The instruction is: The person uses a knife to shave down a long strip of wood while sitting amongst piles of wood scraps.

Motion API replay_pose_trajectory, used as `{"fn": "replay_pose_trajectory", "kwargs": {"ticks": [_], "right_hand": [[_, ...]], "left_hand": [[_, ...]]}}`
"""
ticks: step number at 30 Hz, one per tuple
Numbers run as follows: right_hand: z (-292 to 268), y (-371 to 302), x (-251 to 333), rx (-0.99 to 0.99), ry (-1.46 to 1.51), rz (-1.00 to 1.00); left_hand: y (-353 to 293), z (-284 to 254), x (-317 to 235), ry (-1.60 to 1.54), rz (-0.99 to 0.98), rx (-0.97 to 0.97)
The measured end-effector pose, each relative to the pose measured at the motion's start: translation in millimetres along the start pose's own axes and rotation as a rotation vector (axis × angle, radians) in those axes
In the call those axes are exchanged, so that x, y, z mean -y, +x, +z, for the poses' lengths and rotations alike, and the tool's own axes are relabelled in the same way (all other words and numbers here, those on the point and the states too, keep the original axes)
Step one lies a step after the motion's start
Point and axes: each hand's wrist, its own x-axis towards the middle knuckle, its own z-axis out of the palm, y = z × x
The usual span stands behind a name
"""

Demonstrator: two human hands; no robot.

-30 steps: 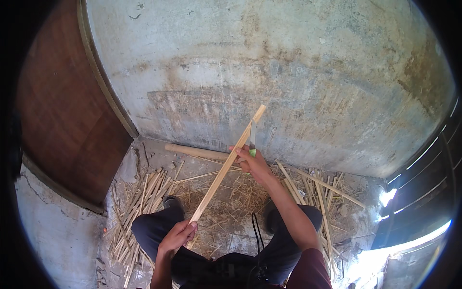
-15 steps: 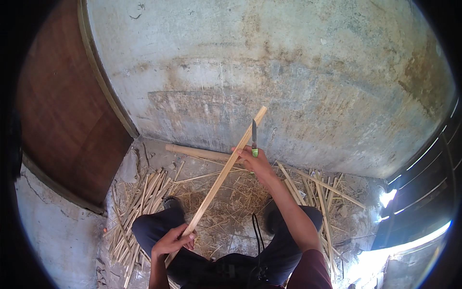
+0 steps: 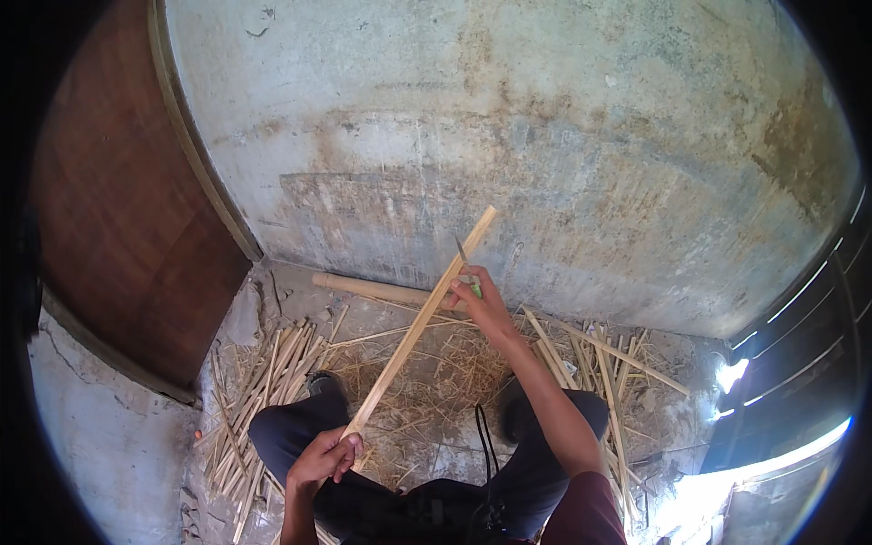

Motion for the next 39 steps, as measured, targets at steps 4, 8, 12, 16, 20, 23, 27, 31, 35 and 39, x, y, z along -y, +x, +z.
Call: {"fn": "replay_pose_trajectory", "kwargs": {"ticks": [4, 8, 12, 16, 20, 23, 27, 31, 35, 39], "right_hand": [[2, 2, -14, -0.067, -0.268, -0.277], [18, -14, -14, -0.041, -0.501, -0.649], [40, -42, 2, 0.082, -0.669, -0.648], [54, -56, -1, 0.194, -0.763, -0.782], [65, -59, -16, 0.261, -0.754, -0.91], [69, -63, -19, 0.306, -0.792, -0.952], [71, -68, -22, 0.333, -0.88, -0.951], [73, -65, -30, 0.319, -0.831, -1.059], [73, -64, -36, 0.335, -0.856, -1.107], [75, -66, -37, 0.341, -0.849, -1.089]], "left_hand": [[4, 4, -2, -0.003, 0.033, -0.052], [8, 9, -10, -0.028, 0.007, -0.085], [18, 8, -16, -0.037, 0.031, -0.099], [30, 6, -22, -0.06, 0.083, -0.092], [38, 6, -28, -0.052, 0.088, -0.081], [41, 7, -29, -0.051, 0.098, -0.075], [43, 8, -32, -0.06, 0.12, -0.078], [44, 9, -32, -0.062, 0.127, -0.095], [44, 10, -35, -0.062, 0.13, -0.094], [44, 9, -32, -0.086, 0.12, -0.092]]}}
